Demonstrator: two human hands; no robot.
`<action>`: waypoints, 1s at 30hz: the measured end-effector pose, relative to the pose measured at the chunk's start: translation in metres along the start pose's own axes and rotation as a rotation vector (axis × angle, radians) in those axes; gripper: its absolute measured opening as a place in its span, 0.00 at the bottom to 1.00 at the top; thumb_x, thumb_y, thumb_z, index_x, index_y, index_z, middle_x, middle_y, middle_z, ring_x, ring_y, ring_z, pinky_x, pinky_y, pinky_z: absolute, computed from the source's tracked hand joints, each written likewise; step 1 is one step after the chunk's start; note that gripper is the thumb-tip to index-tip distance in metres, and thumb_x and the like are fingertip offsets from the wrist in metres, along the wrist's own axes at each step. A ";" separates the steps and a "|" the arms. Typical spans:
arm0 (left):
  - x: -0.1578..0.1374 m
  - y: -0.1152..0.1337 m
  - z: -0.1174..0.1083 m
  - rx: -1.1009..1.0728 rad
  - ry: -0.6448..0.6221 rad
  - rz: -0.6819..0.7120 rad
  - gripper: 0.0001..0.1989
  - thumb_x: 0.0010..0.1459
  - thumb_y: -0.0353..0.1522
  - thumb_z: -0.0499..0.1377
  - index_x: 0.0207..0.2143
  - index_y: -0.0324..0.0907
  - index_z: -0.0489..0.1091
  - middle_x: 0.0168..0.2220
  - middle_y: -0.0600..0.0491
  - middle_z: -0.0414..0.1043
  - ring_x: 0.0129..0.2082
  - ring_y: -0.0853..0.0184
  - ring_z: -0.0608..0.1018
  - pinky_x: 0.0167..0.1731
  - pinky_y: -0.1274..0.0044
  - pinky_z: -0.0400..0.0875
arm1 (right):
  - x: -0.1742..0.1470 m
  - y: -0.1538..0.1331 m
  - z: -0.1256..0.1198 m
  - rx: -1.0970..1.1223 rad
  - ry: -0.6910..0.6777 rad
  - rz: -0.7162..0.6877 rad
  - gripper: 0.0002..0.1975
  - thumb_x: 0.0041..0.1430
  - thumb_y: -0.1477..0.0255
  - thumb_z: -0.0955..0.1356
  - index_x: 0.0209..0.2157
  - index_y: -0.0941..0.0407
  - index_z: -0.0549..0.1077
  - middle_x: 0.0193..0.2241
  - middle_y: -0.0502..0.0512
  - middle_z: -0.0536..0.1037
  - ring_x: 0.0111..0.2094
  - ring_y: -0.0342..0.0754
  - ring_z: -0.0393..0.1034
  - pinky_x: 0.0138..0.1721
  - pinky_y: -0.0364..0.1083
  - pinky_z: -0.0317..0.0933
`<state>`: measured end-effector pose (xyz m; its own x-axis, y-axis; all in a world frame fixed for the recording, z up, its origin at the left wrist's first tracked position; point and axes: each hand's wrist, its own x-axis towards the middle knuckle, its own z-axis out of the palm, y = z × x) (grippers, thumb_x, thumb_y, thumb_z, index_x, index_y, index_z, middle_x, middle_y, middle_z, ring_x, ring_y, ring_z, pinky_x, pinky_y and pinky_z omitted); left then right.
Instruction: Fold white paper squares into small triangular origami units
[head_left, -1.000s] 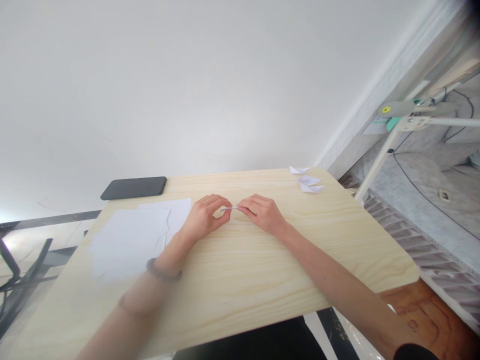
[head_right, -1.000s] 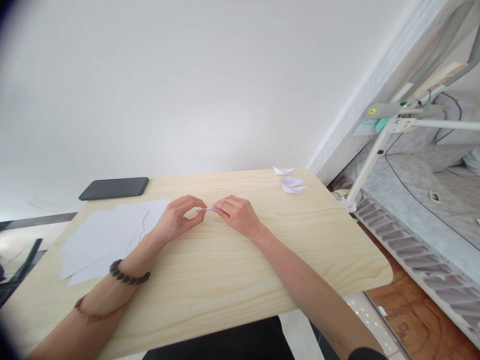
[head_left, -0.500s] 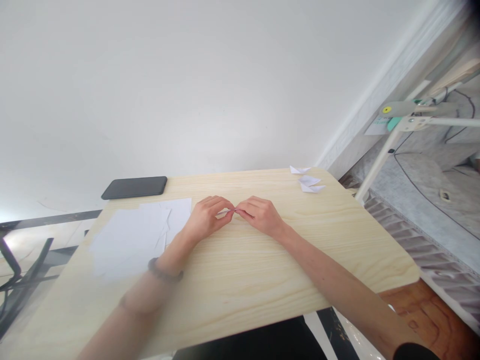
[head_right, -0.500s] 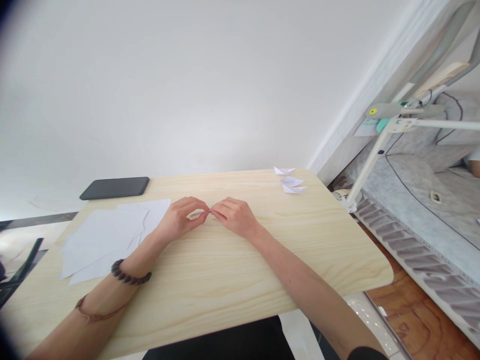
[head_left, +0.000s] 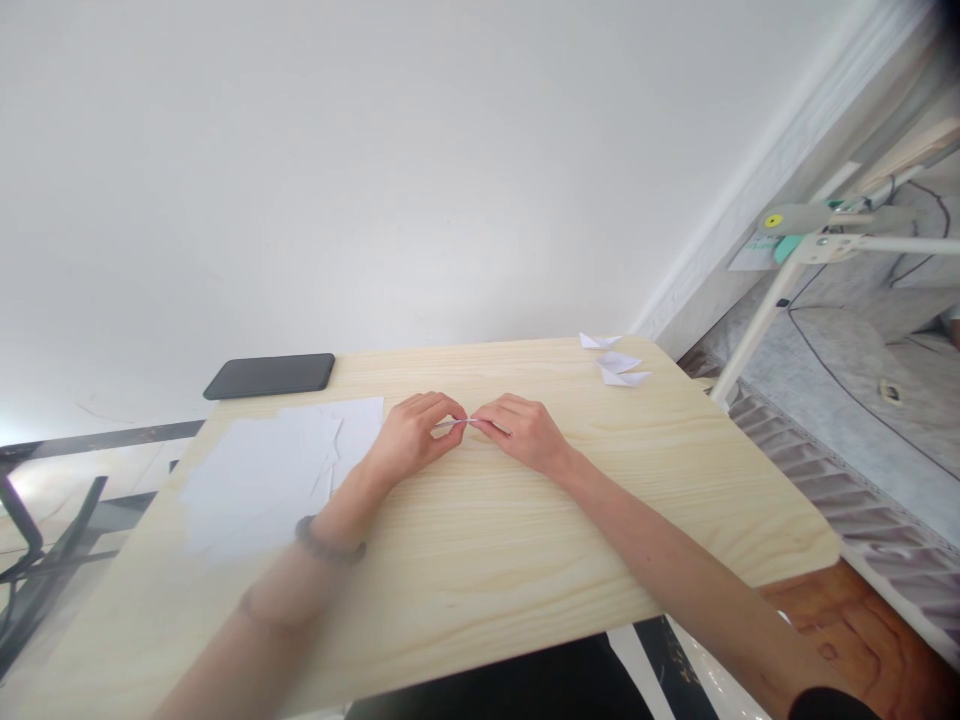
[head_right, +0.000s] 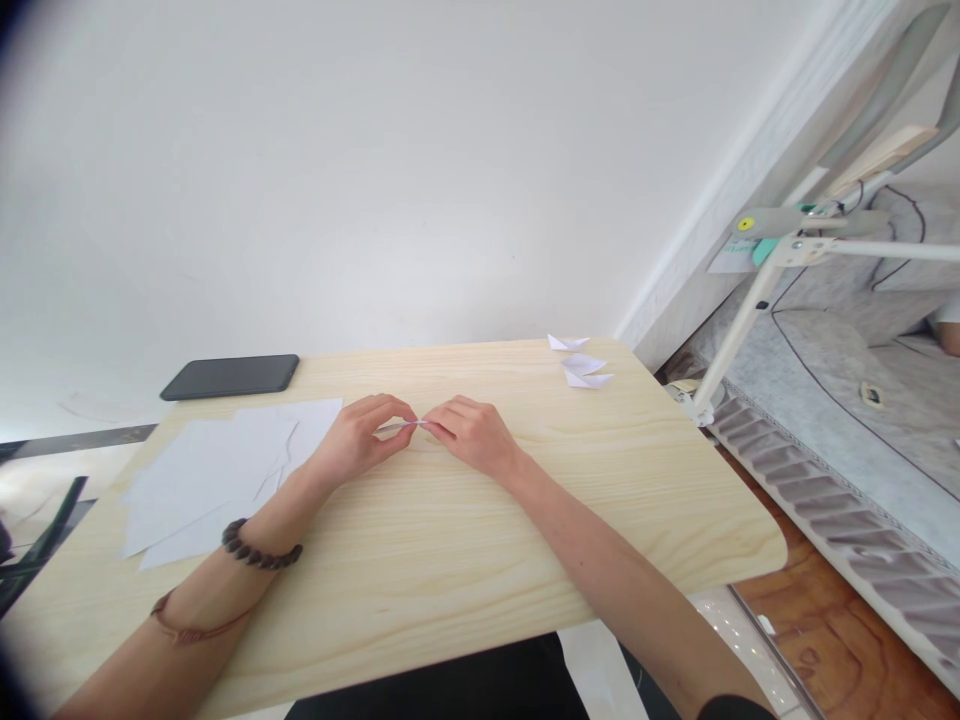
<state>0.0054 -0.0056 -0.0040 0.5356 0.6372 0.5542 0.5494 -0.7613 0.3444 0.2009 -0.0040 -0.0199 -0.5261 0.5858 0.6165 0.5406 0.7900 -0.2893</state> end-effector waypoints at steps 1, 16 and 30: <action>0.000 0.000 0.000 -0.003 -0.002 0.003 0.05 0.53 0.29 0.53 0.32 0.40 0.68 0.31 0.52 0.71 0.31 0.69 0.72 0.34 0.76 0.65 | 0.000 0.000 0.000 0.006 -0.004 0.002 0.08 0.57 0.71 0.62 0.33 0.56 0.71 0.30 0.52 0.76 0.33 0.43 0.68 0.36 0.43 0.62; -0.001 -0.003 0.001 -0.051 0.049 -0.082 0.07 0.56 0.33 0.52 0.32 0.41 0.69 0.29 0.52 0.71 0.28 0.70 0.71 0.30 0.78 0.64 | -0.001 0.005 0.002 0.100 0.067 0.144 0.08 0.56 0.67 0.63 0.32 0.56 0.72 0.29 0.52 0.76 0.28 0.41 0.68 0.30 0.41 0.62; 0.000 -0.001 0.001 -0.055 -0.020 -0.008 0.07 0.56 0.32 0.53 0.33 0.41 0.69 0.31 0.51 0.72 0.29 0.69 0.72 0.32 0.76 0.65 | -0.003 0.006 0.003 0.010 0.004 0.052 0.09 0.57 0.69 0.62 0.35 0.55 0.73 0.30 0.50 0.77 0.30 0.42 0.71 0.34 0.41 0.62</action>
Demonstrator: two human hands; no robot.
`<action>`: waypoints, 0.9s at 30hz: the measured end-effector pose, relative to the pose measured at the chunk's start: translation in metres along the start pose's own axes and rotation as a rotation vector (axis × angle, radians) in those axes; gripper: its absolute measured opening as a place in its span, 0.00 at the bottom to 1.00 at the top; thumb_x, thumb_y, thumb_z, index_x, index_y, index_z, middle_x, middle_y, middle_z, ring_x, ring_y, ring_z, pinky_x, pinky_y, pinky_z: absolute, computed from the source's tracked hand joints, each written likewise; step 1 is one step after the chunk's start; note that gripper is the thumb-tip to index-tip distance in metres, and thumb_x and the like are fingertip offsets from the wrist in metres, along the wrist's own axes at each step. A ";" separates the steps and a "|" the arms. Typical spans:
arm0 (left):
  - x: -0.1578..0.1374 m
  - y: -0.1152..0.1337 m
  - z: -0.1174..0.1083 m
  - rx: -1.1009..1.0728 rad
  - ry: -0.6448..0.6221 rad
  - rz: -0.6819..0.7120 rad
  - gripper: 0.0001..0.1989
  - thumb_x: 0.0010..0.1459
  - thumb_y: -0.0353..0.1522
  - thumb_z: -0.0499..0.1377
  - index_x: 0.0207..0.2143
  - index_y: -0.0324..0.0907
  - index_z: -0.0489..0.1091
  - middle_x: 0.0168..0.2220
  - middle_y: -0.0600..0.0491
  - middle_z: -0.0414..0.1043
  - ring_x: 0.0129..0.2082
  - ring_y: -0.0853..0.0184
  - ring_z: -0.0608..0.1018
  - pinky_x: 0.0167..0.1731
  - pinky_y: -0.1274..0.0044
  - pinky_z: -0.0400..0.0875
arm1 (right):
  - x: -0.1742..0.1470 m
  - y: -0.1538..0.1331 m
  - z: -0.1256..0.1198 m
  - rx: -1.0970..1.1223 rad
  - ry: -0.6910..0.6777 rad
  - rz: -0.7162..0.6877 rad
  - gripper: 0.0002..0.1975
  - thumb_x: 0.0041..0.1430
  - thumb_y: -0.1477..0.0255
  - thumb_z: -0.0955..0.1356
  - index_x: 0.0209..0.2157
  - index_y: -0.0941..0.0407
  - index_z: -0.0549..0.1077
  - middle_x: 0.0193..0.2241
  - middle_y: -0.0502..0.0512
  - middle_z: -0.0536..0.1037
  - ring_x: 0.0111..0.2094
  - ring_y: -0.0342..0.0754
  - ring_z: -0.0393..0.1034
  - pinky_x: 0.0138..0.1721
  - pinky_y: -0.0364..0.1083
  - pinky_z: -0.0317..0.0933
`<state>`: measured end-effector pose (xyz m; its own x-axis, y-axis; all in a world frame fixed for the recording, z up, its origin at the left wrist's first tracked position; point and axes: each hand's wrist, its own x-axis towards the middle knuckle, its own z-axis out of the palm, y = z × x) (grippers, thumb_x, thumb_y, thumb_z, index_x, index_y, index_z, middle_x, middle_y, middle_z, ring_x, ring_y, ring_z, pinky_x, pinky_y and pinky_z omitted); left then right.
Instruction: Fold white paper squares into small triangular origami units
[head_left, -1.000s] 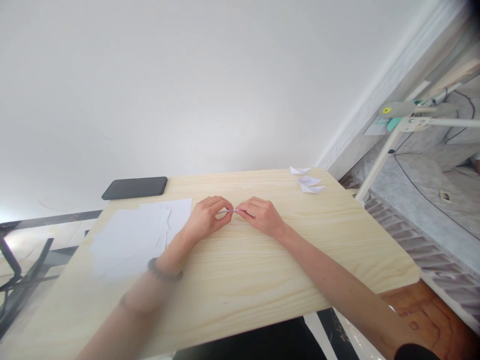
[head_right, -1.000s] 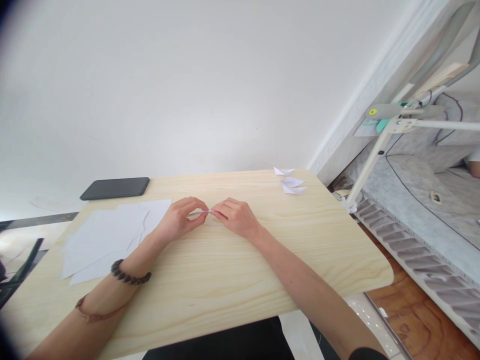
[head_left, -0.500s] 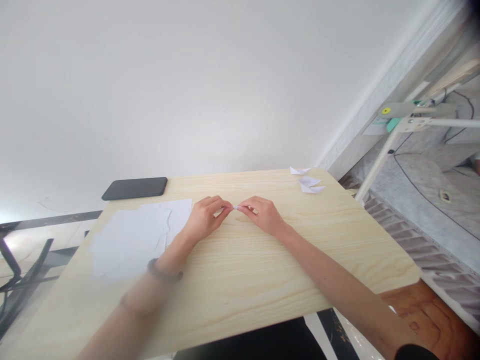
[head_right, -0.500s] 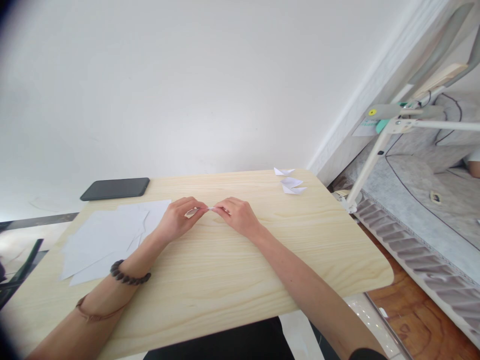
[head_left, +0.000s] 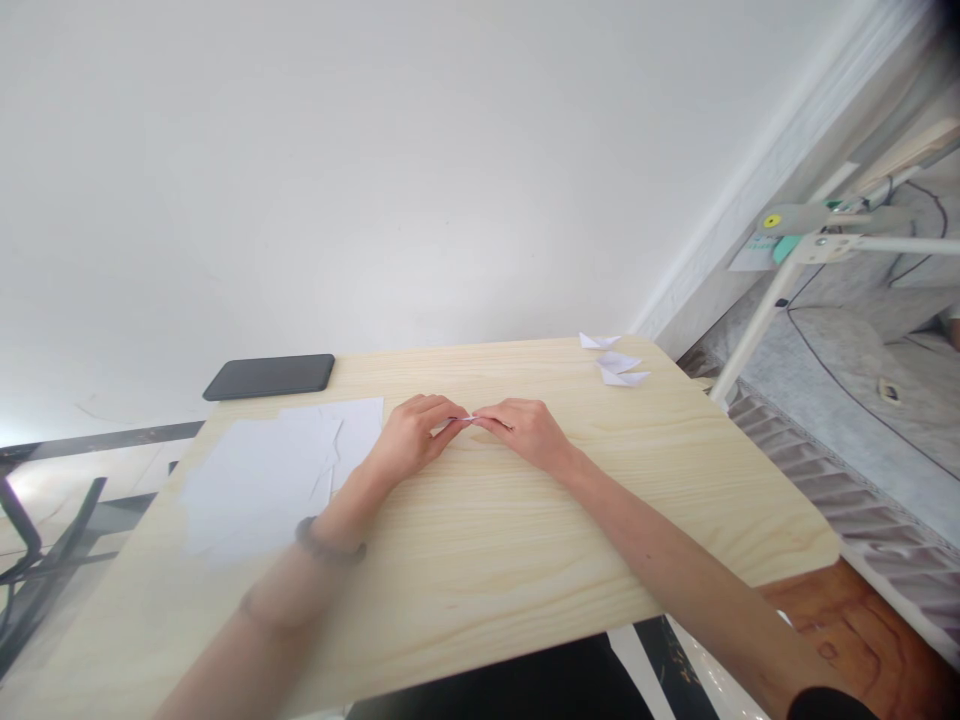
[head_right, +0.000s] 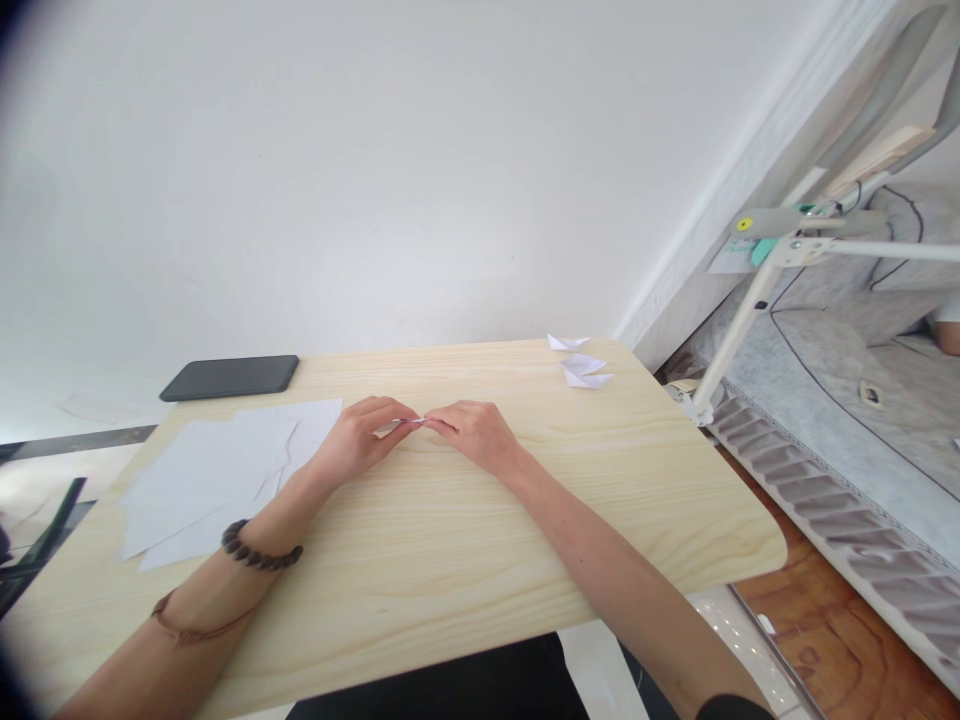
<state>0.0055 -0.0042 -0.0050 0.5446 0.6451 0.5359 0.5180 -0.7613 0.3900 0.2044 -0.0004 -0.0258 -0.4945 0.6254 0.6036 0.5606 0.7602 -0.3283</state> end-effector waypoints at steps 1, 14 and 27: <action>0.000 0.000 0.000 0.006 -0.003 0.000 0.07 0.56 0.32 0.53 0.33 0.41 0.69 0.31 0.51 0.72 0.29 0.69 0.71 0.33 0.76 0.65 | 0.000 -0.001 0.000 0.001 -0.013 0.003 0.10 0.58 0.69 0.62 0.35 0.55 0.73 0.31 0.51 0.77 0.31 0.42 0.70 0.34 0.41 0.62; -0.001 -0.001 0.003 0.032 -0.081 -0.021 0.08 0.58 0.32 0.49 0.35 0.40 0.67 0.31 0.51 0.69 0.30 0.70 0.71 0.32 0.78 0.66 | 0.001 -0.003 -0.003 -0.028 -0.115 -0.017 0.12 0.60 0.69 0.59 0.37 0.56 0.71 0.29 0.53 0.76 0.30 0.43 0.68 0.34 0.42 0.60; -0.003 0.003 -0.001 -0.121 -0.143 -0.245 0.11 0.57 0.37 0.49 0.38 0.41 0.67 0.34 0.52 0.71 0.32 0.69 0.73 0.33 0.78 0.66 | 0.000 -0.003 -0.005 -0.041 -0.115 0.013 0.11 0.60 0.69 0.59 0.40 0.54 0.70 0.32 0.50 0.76 0.33 0.42 0.69 0.35 0.41 0.60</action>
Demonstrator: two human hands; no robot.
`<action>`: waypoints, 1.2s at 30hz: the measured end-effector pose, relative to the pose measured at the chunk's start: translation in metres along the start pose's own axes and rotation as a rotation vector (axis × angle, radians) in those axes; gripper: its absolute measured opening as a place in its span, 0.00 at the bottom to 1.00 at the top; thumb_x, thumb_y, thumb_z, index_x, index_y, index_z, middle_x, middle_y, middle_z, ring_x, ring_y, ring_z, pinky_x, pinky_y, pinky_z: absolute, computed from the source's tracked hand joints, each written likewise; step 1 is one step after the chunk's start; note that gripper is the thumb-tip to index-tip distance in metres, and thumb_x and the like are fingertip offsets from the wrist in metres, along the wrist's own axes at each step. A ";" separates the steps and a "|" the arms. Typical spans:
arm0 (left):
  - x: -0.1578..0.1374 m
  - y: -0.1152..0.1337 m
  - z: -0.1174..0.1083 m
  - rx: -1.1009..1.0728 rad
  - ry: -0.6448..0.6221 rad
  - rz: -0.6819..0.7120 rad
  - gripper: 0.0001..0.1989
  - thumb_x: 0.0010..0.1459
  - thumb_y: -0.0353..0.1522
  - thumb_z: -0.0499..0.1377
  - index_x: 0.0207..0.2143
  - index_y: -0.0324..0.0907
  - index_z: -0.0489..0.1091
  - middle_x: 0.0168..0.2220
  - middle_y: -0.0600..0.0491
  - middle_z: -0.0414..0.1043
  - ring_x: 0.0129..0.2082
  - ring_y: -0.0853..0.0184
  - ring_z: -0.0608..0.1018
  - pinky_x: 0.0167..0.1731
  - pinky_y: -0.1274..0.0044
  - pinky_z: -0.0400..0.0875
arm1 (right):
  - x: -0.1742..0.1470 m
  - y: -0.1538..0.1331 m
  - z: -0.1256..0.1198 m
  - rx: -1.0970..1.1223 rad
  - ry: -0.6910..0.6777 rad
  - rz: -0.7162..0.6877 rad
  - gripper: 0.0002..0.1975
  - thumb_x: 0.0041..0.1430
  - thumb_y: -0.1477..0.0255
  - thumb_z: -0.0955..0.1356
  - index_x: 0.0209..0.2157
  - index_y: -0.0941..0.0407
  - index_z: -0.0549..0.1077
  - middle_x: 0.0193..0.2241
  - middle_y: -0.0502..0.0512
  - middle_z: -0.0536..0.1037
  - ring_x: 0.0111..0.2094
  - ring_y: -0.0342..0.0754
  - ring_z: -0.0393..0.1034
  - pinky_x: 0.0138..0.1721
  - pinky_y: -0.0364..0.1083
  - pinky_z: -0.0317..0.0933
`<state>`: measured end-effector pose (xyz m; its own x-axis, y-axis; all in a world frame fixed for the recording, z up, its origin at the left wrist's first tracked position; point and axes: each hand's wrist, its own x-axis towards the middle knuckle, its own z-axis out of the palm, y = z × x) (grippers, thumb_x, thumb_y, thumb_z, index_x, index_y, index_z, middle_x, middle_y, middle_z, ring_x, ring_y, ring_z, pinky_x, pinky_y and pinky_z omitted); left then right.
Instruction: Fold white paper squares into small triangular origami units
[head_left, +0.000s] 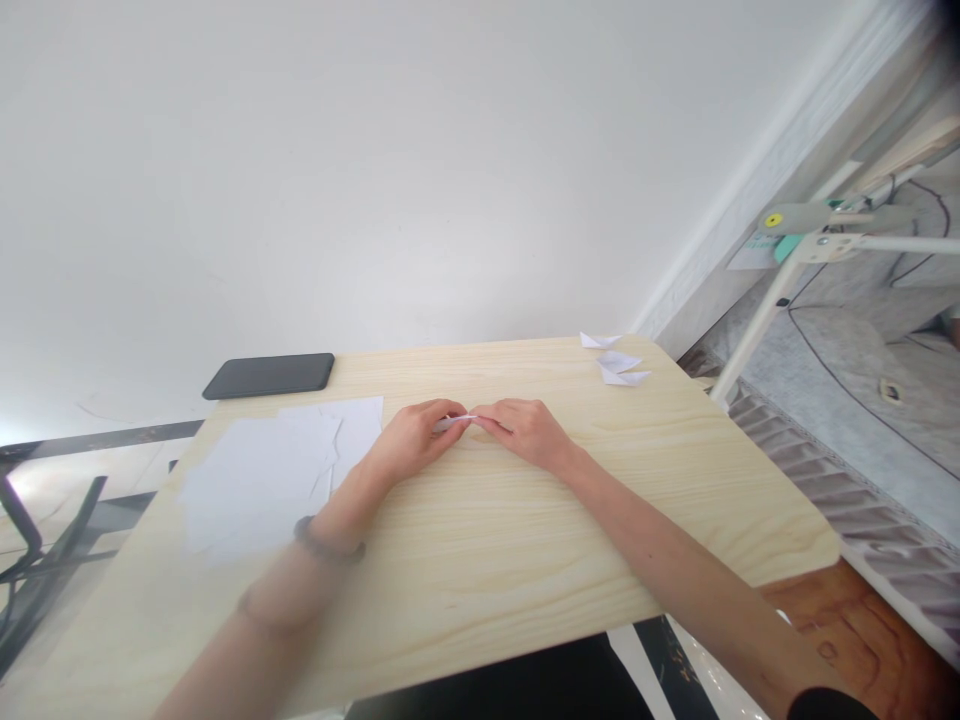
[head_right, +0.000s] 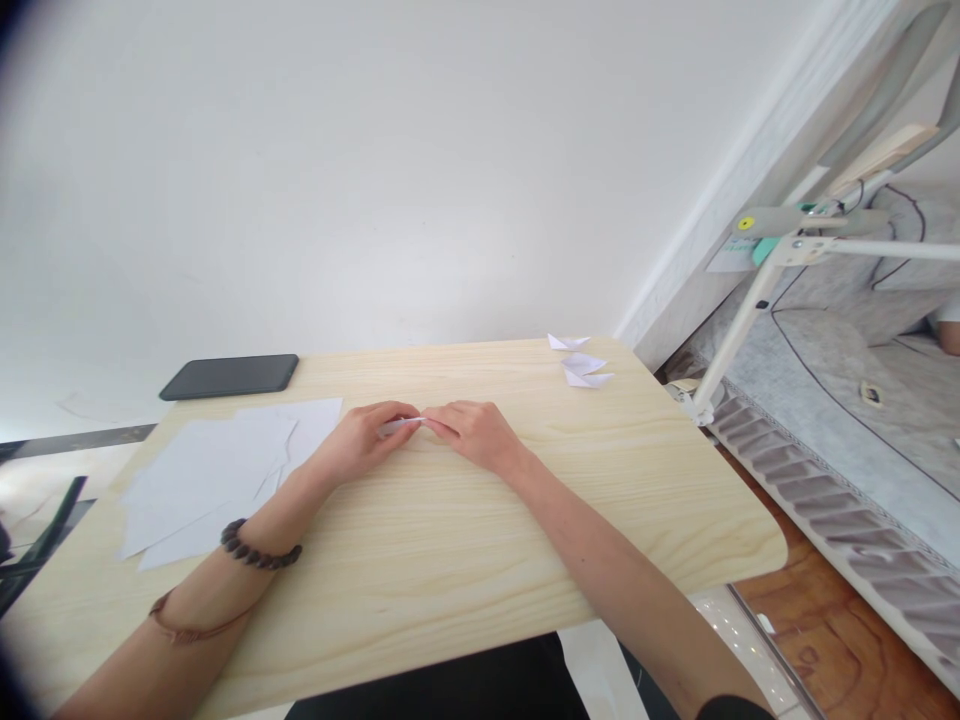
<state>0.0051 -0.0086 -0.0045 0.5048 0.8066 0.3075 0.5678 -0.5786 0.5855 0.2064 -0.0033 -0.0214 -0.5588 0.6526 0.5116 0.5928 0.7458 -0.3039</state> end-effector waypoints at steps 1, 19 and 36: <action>0.000 0.000 0.000 -0.035 -0.013 -0.041 0.13 0.57 0.38 0.49 0.39 0.42 0.66 0.34 0.52 0.72 0.31 0.69 0.73 0.33 0.78 0.67 | 0.000 0.001 0.000 0.014 0.016 0.007 0.11 0.60 0.70 0.59 0.40 0.53 0.69 0.33 0.50 0.76 0.34 0.42 0.69 0.36 0.41 0.60; 0.003 -0.006 0.004 -0.093 0.072 -0.034 0.07 0.52 0.31 0.54 0.36 0.41 0.64 0.34 0.54 0.68 0.33 0.69 0.71 0.33 0.77 0.66 | 0.001 0.004 0.004 0.288 0.069 0.155 0.07 0.55 0.73 0.62 0.37 0.55 0.68 0.34 0.52 0.73 0.33 0.42 0.68 0.35 0.41 0.64; 0.003 -0.006 0.004 -0.023 0.013 0.046 0.12 0.57 0.36 0.50 0.35 0.41 0.71 0.37 0.49 0.69 0.34 0.68 0.72 0.34 0.77 0.67 | 0.004 -0.006 -0.002 0.054 -0.033 0.035 0.07 0.56 0.72 0.61 0.34 0.56 0.69 0.35 0.54 0.70 0.34 0.42 0.66 0.37 0.42 0.60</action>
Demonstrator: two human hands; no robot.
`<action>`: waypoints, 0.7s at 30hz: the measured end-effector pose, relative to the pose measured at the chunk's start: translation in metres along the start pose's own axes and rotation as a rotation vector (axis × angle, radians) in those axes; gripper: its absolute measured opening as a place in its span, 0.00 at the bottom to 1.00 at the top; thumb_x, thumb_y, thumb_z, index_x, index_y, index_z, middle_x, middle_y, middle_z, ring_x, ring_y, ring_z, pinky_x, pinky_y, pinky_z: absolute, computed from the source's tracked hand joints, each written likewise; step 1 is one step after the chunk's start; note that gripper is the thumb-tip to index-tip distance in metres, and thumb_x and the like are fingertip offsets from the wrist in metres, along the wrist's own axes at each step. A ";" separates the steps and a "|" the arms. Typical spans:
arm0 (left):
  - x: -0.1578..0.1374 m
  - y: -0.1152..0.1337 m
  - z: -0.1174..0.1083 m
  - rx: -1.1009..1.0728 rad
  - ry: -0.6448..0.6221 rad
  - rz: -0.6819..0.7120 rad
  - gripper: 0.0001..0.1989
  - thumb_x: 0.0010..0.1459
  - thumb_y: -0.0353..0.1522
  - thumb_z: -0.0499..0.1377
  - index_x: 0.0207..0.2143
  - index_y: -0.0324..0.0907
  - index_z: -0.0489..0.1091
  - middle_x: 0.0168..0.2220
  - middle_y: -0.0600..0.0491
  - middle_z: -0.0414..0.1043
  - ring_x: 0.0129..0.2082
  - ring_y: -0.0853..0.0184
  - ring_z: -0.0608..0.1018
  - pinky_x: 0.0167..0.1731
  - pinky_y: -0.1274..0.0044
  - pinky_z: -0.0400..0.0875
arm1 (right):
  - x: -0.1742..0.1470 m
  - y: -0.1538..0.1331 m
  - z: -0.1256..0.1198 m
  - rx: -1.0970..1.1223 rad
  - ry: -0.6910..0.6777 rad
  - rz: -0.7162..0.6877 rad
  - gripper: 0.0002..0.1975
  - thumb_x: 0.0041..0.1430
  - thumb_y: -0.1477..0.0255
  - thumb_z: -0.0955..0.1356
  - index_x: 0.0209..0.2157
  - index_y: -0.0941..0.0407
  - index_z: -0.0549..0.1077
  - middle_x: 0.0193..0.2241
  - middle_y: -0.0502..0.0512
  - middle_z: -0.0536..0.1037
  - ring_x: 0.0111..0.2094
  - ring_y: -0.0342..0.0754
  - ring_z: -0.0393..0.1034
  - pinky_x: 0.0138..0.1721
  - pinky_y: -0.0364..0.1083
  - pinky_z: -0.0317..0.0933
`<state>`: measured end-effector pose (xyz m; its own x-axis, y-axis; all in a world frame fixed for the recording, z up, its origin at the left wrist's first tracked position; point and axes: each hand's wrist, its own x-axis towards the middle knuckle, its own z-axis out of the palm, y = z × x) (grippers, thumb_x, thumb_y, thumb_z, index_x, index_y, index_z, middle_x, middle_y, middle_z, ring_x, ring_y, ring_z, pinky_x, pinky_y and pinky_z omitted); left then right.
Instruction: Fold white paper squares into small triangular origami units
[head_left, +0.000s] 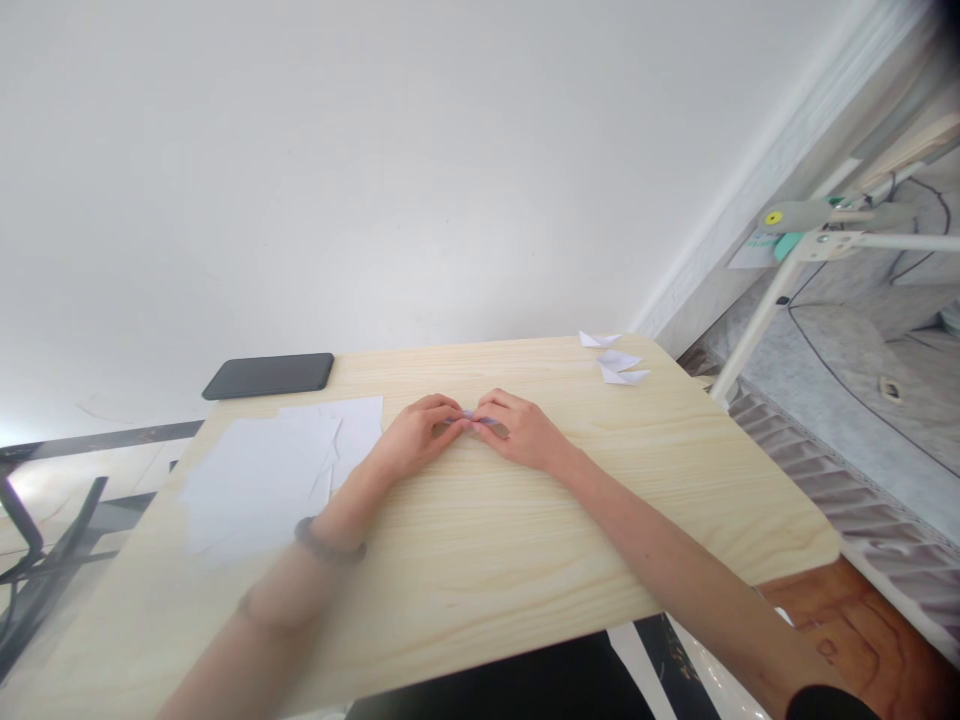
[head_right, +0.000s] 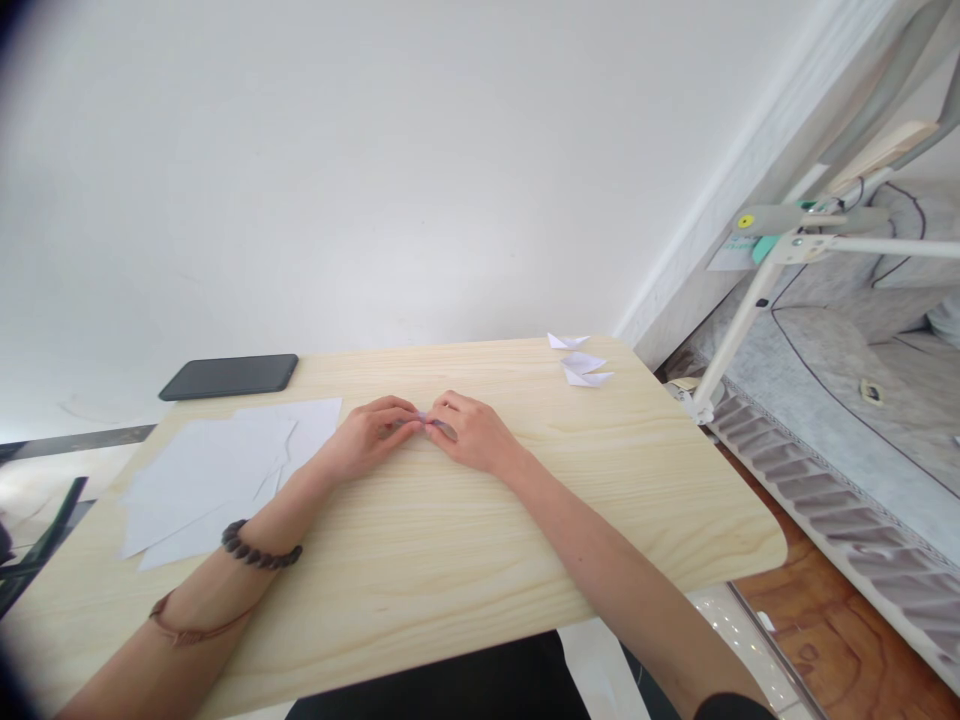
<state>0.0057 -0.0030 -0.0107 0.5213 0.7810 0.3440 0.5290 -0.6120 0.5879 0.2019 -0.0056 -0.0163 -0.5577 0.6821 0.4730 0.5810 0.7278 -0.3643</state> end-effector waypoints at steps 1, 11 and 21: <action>0.000 0.001 0.000 0.008 0.003 0.003 0.13 0.57 0.36 0.49 0.33 0.41 0.71 0.37 0.49 0.70 0.35 0.68 0.72 0.35 0.77 0.67 | 0.000 -0.001 0.000 -0.008 0.000 -0.001 0.07 0.56 0.72 0.61 0.33 0.56 0.69 0.34 0.54 0.70 0.33 0.42 0.66 0.36 0.42 0.60; 0.001 0.000 0.001 0.279 0.075 -0.097 0.09 0.55 0.35 0.52 0.32 0.40 0.67 0.32 0.50 0.70 0.31 0.67 0.72 0.32 0.75 0.66 | 0.000 0.002 0.005 -0.121 0.054 0.086 0.05 0.55 0.74 0.62 0.32 0.56 0.69 0.31 0.54 0.72 0.35 0.45 0.66 0.39 0.44 0.58; -0.001 0.007 -0.001 0.264 -0.009 -0.009 0.09 0.53 0.34 0.53 0.36 0.43 0.68 0.32 0.51 0.68 0.34 0.65 0.70 0.34 0.75 0.65 | 0.000 -0.002 0.005 -0.120 0.033 0.100 0.07 0.53 0.73 0.63 0.35 0.55 0.70 0.32 0.53 0.71 0.35 0.45 0.65 0.39 0.45 0.58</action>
<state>0.0084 -0.0082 -0.0062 0.5213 0.7860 0.3323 0.6895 -0.6174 0.3787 0.1979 -0.0062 -0.0193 -0.4745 0.7467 0.4662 0.7004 0.6410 -0.3138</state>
